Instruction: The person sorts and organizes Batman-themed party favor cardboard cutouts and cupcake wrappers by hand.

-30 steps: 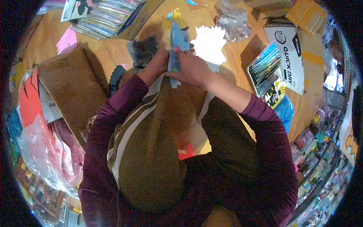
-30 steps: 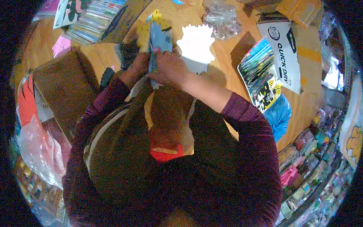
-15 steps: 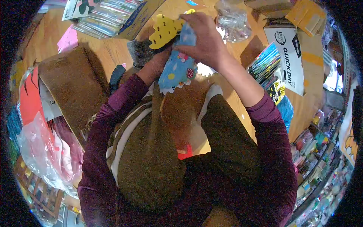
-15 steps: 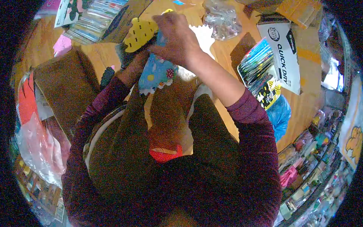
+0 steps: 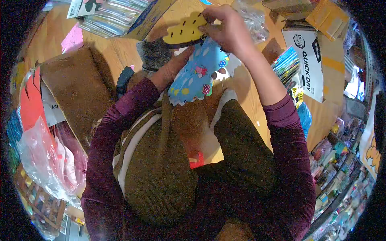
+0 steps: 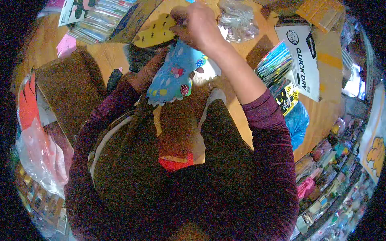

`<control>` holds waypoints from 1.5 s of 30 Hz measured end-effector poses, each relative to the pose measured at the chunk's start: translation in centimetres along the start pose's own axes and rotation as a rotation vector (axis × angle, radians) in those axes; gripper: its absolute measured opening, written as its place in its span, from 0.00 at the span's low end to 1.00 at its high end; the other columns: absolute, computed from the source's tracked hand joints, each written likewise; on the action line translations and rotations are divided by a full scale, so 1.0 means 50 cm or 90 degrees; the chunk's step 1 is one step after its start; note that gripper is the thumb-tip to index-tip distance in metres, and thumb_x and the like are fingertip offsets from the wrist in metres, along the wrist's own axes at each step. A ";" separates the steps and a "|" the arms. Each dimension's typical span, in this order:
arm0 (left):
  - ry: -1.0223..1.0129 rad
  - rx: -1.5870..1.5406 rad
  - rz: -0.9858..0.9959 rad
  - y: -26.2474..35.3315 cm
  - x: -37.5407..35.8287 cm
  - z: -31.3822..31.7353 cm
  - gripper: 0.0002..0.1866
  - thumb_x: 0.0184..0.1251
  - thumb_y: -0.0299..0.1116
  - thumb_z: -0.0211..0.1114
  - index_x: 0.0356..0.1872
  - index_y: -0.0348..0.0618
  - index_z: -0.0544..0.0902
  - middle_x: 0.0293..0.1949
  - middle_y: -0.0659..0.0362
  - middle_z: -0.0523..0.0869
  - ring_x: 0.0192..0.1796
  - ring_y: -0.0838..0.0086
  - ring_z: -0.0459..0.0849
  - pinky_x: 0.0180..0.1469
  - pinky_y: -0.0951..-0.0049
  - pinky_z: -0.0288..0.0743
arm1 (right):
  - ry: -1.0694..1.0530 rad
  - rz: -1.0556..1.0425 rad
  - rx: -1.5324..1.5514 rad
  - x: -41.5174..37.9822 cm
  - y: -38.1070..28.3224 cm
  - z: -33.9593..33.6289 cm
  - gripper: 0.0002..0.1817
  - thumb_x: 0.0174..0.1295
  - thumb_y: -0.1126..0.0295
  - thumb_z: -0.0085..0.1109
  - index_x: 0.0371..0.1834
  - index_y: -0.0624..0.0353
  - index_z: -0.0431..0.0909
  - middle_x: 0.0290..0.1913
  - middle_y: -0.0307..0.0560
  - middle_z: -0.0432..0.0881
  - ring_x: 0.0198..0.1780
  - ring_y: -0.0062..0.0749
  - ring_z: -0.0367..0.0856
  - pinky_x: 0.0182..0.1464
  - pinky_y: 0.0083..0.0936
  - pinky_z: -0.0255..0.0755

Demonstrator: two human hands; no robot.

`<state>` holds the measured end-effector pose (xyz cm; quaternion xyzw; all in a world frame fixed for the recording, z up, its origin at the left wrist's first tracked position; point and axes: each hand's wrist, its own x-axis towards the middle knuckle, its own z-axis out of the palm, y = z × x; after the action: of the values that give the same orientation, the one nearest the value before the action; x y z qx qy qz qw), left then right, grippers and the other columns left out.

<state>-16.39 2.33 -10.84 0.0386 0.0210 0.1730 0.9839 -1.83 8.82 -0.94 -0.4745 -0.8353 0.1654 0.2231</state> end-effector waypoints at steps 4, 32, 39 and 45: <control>0.067 0.009 0.022 -0.007 -0.017 0.042 0.38 0.53 0.55 0.56 0.59 0.39 0.59 0.52 0.42 0.70 0.45 0.63 0.77 0.43 0.61 0.76 | 0.136 0.004 0.080 0.030 0.017 -0.031 0.05 0.51 0.74 0.57 0.29 0.62 0.74 0.24 0.38 0.76 0.28 0.23 0.74 0.29 0.21 0.66; 0.275 0.065 0.153 0.021 -0.015 -0.034 0.25 0.59 0.48 0.54 0.50 0.37 0.70 0.41 0.51 0.79 0.41 0.67 0.80 0.45 0.66 0.76 | -0.040 0.373 0.267 -0.143 0.040 0.098 0.15 0.44 0.71 0.67 0.21 0.62 0.66 0.15 0.37 0.68 0.18 0.18 0.70 0.19 0.16 0.65; 0.202 0.133 0.107 0.019 -0.021 -0.017 0.27 0.59 0.47 0.53 0.53 0.37 0.66 0.47 0.49 0.76 0.46 0.62 0.77 0.50 0.64 0.71 | -0.009 0.412 0.185 -0.147 0.038 0.091 0.24 0.42 0.59 0.68 0.32 0.62 0.66 0.21 0.45 0.74 0.23 0.31 0.73 0.25 0.26 0.68; 0.184 0.063 0.106 0.020 -0.036 -0.002 0.27 0.59 0.45 0.55 0.53 0.35 0.65 0.44 0.44 0.76 0.46 0.59 0.78 0.49 0.59 0.72 | -0.009 0.459 0.382 -0.160 0.034 0.099 0.17 0.54 0.64 0.58 0.38 0.64 0.67 0.25 0.42 0.74 0.24 0.18 0.70 0.26 0.16 0.65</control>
<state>-18.39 2.64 -10.80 0.0634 0.1676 0.2563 0.9498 0.36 2.42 -7.68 -0.6477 -0.5339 0.4700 0.2731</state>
